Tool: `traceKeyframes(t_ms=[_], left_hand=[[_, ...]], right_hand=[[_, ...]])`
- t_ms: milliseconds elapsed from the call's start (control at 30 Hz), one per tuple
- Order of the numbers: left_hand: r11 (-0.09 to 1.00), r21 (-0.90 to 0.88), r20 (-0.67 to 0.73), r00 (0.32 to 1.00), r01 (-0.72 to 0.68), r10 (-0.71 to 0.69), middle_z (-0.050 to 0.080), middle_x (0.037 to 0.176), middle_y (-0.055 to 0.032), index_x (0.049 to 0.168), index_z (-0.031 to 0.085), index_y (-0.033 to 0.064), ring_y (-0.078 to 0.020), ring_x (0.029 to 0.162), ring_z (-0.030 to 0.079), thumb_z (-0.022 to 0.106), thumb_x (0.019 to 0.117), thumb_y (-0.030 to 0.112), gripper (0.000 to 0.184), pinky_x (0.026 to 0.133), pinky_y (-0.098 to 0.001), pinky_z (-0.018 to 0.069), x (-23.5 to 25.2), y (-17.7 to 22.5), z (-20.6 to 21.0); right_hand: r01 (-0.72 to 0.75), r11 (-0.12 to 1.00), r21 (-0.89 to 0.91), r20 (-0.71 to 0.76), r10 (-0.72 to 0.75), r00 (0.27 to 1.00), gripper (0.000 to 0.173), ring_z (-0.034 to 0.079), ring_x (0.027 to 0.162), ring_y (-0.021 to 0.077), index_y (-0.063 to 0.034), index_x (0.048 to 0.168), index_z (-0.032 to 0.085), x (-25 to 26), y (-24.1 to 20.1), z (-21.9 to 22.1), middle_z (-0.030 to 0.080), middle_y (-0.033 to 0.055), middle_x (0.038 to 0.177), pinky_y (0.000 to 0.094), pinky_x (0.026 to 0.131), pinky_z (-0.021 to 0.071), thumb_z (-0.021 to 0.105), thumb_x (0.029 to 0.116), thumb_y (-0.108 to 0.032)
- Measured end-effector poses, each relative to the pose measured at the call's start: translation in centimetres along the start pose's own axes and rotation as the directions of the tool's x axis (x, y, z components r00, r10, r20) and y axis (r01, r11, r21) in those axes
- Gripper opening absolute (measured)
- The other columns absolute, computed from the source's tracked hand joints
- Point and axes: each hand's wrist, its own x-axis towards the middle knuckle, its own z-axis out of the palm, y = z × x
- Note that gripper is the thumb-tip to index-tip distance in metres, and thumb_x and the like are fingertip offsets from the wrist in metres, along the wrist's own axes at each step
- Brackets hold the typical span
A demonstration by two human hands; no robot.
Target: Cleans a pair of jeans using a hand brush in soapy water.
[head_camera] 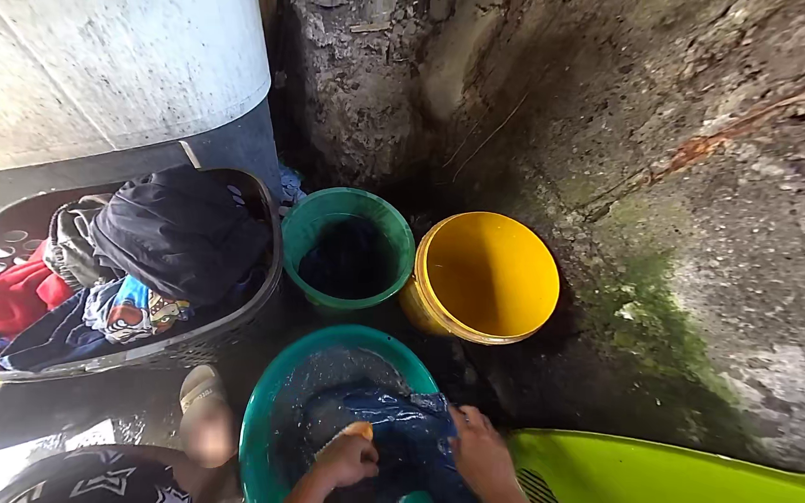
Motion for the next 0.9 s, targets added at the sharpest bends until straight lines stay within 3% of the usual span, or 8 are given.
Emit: traceKeyframes(t_ms=[100, 167, 300, 500, 633, 700, 800, 900], left_hand=[[0.856, -0.427, -0.387, 0.914, -0.292, 0.119, 0.069, 0.106, -0.0123, 0.117, 0.067, 0.0014, -0.0204, 0.092, 0.067, 0.063, 0.0988, 0.016, 0.024, 0.085, -0.0397, 0.0564, -1.3, 3.9, -0.9], [0.634, -0.582, -0.471, 0.846, -0.510, 0.249, 0.068, 0.095, -0.0024, 0.111, 0.066, 0.0029, -0.0085, 0.077, 0.065, 0.065, 0.0962, 0.009, 0.016, 0.070, -0.0277, 0.0567, -2.4, 6.5, -0.3], [0.545, -0.409, -0.538, 0.676, -0.732, 0.504, 0.072, 0.095, -0.0018, 0.103, 0.071, -0.0044, -0.0012, 0.084, 0.065, 0.068, 0.0900, -0.002, 0.014, 0.080, -0.0210, 0.0558, -2.7, 7.6, 0.9], [0.695, -0.215, -0.583, 0.661, -0.686, 0.472, 0.074, 0.091, -0.0059, 0.097, 0.072, -0.0034, -0.0039, 0.080, 0.067, 0.070, 0.0901, 0.004, 0.010, 0.077, -0.0216, 0.0568, -1.3, 3.8, 0.1], [0.560, -0.063, -0.605, 0.478, -0.826, 0.636, 0.074, 0.088, -0.0113, 0.091, 0.073, -0.0059, -0.0081, 0.081, 0.070, 0.072, 0.0879, 0.002, 0.009, 0.079, -0.0235, 0.0577, -2.3, 7.9, 1.6], [0.683, 0.012, -0.628, 0.526, -0.730, 0.573, 0.073, 0.087, -0.0103, 0.094, 0.072, -0.0033, -0.0111, 0.077, 0.069, 0.071, 0.0903, 0.006, 0.010, 0.075, -0.0274, 0.0586, -1.4, 5.8, 1.3], [0.992, 0.079, -0.514, 0.849, -0.096, 0.123, 0.075, 0.110, -0.0146, 0.121, 0.073, 0.0080, -0.0301, 0.102, 0.072, 0.064, 0.0979, 0.017, 0.027, 0.094, -0.0523, 0.0567, -0.1, -0.2, -2.2], [0.952, 0.093, -0.504, 0.838, 0.293, -0.209, 0.068, 0.131, -0.0162, 0.129, 0.071, 0.0206, -0.0376, 0.121, 0.064, 0.065, 0.0996, 0.025, 0.031, 0.101, -0.0610, 0.0501, 2.0, -3.1, -4.9]], right_hand=[[-0.028, 0.999, 0.040, 0.168, 0.021, 0.986, 0.067, 0.063, 0.121, 0.0443, -0.0120, 0.162, 0.030, -0.5, -4.1, 0.5, 0.061, 0.0237, 0.139, 0.0632, 0.098, 0.0505, 0.059, 0.1024, -0.023], [-0.039, 0.994, 0.098, 0.256, 0.013, 0.967, 0.065, 0.061, 0.123, 0.0453, -0.0075, 0.158, 0.036, -0.7, -5.3, 0.6, 0.062, 0.0259, 0.135, 0.0640, 0.100, 0.0483, 0.061, 0.1009, -0.024], [0.254, 0.935, 0.246, 0.182, -0.302, 0.936, 0.051, 0.056, 0.130, 0.0447, 0.0051, 0.133, 0.063, -1.2, -5.1, 3.4, 0.062, 0.0283, 0.135, 0.0657, 0.108, 0.0412, 0.071, 0.0935, -0.026], [0.350, 0.926, 0.140, 0.443, -0.375, 0.814, 0.052, 0.058, 0.126, 0.0447, 0.0025, 0.146, 0.047, -0.8, -4.4, -0.7, 0.062, 0.0266, 0.132, 0.0652, 0.105, 0.0437, 0.059, 0.0960, -0.001], [0.382, 0.863, 0.330, 0.344, -0.487, 0.803, 0.033, 0.059, 0.127, 0.0411, 0.0081, 0.127, 0.064, -1.8, -5.0, 1.2, 0.064, 0.0294, 0.129, 0.0571, 0.111, 0.0413, 0.060, 0.1007, -0.012], [0.380, 0.833, 0.401, 0.295, -0.510, 0.808, 0.041, 0.060, 0.125, 0.0398, 0.0094, 0.135, 0.057, -0.8, -4.6, 1.5, 0.064, 0.0285, 0.129, 0.0556, 0.111, 0.0430, 0.062, 0.0988, -0.010], [0.333, 0.797, 0.505, 0.164, -0.467, 0.869, 0.077, 0.068, 0.098, 0.0328, 0.0007, 0.162, 0.021, 0.9, -2.3, 0.4, 0.067, 0.0211, 0.121, 0.0516, 0.093, 0.0543, 0.060, 0.0961, -0.003], [0.167, 0.918, 0.359, -0.005, -0.177, 0.984, 0.055, 0.065, 0.118, 0.0324, -0.0075, 0.154, 0.044, 2.5, -0.4, -0.5, 0.066, 0.0144, 0.132, 0.0524, 0.103, 0.0508, 0.057, 0.1020, -0.015]])
